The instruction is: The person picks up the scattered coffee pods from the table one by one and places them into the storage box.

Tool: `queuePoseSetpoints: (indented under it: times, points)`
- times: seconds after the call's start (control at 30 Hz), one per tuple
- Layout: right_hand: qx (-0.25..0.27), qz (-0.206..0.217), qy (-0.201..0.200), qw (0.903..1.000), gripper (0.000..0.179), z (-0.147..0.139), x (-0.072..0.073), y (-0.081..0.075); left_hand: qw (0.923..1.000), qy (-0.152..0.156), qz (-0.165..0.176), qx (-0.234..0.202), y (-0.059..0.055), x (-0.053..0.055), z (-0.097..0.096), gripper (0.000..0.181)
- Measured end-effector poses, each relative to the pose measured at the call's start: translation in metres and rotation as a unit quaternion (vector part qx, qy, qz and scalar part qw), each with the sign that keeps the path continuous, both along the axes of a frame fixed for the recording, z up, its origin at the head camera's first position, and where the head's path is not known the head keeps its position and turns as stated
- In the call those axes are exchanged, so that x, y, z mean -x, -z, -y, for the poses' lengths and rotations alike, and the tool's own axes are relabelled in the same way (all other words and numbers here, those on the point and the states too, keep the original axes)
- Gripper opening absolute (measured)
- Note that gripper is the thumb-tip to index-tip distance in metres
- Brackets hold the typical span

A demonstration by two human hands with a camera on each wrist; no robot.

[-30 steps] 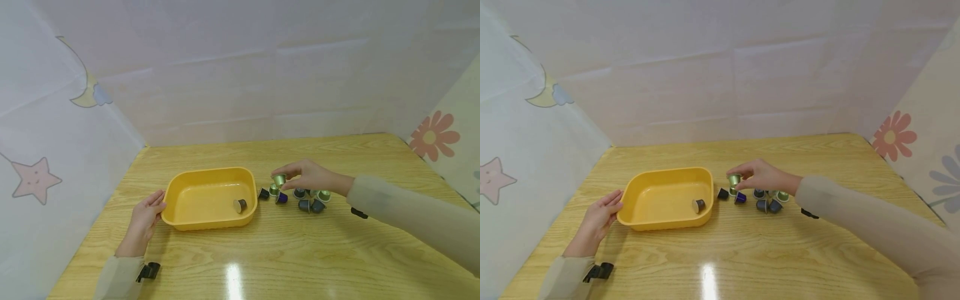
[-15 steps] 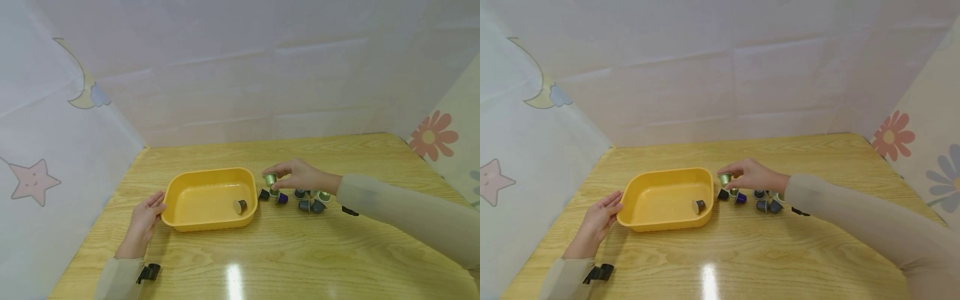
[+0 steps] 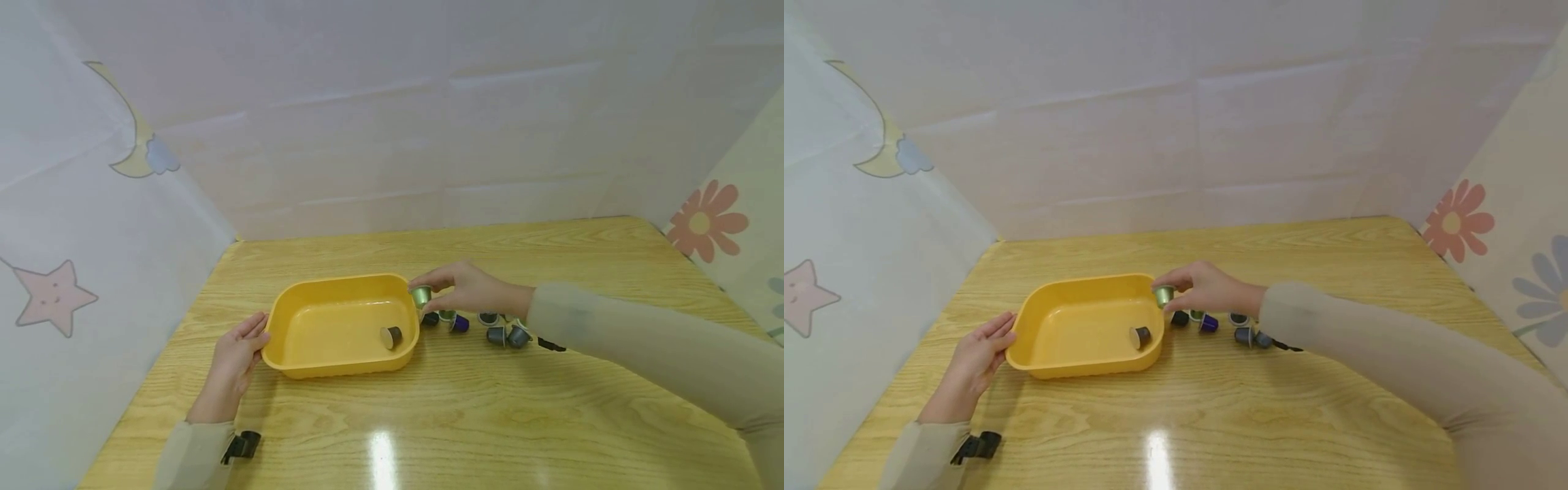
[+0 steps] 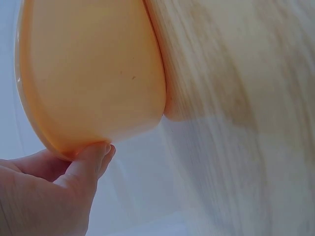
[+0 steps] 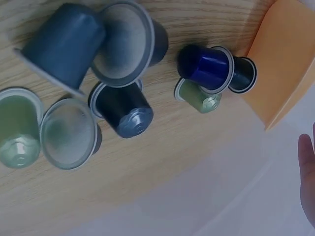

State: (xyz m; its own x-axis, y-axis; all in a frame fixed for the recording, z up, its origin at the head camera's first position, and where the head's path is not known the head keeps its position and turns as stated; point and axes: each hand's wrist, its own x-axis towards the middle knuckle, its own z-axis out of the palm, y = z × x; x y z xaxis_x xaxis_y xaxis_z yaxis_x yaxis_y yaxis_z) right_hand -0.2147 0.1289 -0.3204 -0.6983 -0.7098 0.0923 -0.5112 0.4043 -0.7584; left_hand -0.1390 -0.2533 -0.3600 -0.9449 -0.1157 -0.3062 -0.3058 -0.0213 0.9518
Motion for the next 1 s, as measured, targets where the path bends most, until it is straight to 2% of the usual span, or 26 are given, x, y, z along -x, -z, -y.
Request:
queuePoseSetpoints:
  times: [0.4, 1.0]
  points:
    - [0.023, 0.041, -0.011, 0.9988, 0.043, 0.023, -0.004, 0.002, 1.0, -0.001, 0.003, 0.001, -0.001, 0.001, 0.001, 0.059]
    - [-0.012, 0.049, -0.015, 0.9986, 0.044, 0.06, -0.008, 0.003, 1.0, -0.004, 0.0, 0.002, 0.0, 0.001, 0.002, 0.058]
